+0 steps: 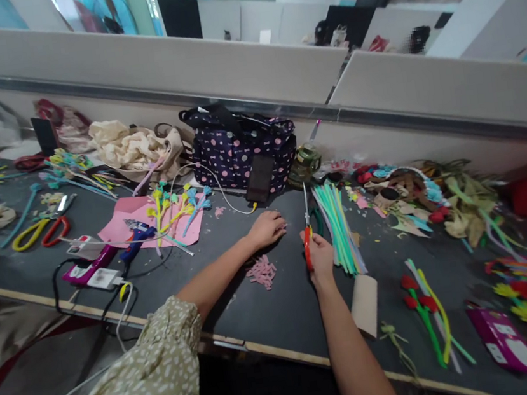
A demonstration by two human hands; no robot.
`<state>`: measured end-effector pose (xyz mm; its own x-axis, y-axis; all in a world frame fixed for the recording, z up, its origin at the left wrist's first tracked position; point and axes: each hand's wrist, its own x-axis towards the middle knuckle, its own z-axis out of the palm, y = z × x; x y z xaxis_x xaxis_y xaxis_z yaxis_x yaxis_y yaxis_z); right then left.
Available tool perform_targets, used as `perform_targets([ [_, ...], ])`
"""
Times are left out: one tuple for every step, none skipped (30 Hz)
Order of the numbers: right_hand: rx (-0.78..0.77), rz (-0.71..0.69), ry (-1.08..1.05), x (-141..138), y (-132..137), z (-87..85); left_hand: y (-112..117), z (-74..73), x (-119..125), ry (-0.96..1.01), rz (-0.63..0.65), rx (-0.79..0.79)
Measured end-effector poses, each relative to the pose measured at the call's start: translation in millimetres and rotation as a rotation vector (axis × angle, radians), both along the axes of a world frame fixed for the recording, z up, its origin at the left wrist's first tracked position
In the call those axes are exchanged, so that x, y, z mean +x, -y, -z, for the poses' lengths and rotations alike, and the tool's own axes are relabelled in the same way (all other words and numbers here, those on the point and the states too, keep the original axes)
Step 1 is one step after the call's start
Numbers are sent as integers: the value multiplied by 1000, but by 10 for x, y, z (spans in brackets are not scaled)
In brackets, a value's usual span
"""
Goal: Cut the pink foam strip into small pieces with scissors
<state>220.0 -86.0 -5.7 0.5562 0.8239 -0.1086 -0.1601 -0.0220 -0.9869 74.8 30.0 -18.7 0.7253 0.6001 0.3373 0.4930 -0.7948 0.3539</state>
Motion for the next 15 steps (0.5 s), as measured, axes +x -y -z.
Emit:
perform_targets([
  [2,0,2,-3,-1,14,-5,1,-47,4,14,-8],
  [6,-2,7,-5,-2,28,-7,-1,-97,9,21,-21],
  [10,-4,15,-5,0,42,-5,-4,-152,15,24,-37],
  [13,-9,27,-5,1,54,1,-7,-209,23,21,-53],
  [14,-15,42,-4,3,65,10,-10,-267,32,12,-69],
  [14,-21,60,-3,5,73,24,-12,-325,41,1,-84],
  [15,-28,77,-3,7,79,40,-12,-380,51,-8,-99],
  [18,-30,92,-2,8,82,58,-12,-432,63,-15,-112],
  [19,-33,103,-3,9,84,77,-11,-479,77,-21,-127],
  [20,-34,107,-4,10,84,96,-9,-520,96,-25,-145],
  [15,-40,109,-6,11,84,114,-8,-557,123,-32,-164],
  [10,-42,116,-8,12,84,130,-7,-590,155,-40,-185],
  [5,-45,125,-10,12,85,144,-7,-621,191,-51,-205],
  [3,-42,134,-13,13,87,156,-7,-651,227,-63,-220],
  [3,-45,143,-15,14,90,166,-9,-682,258,-78,-227],
])
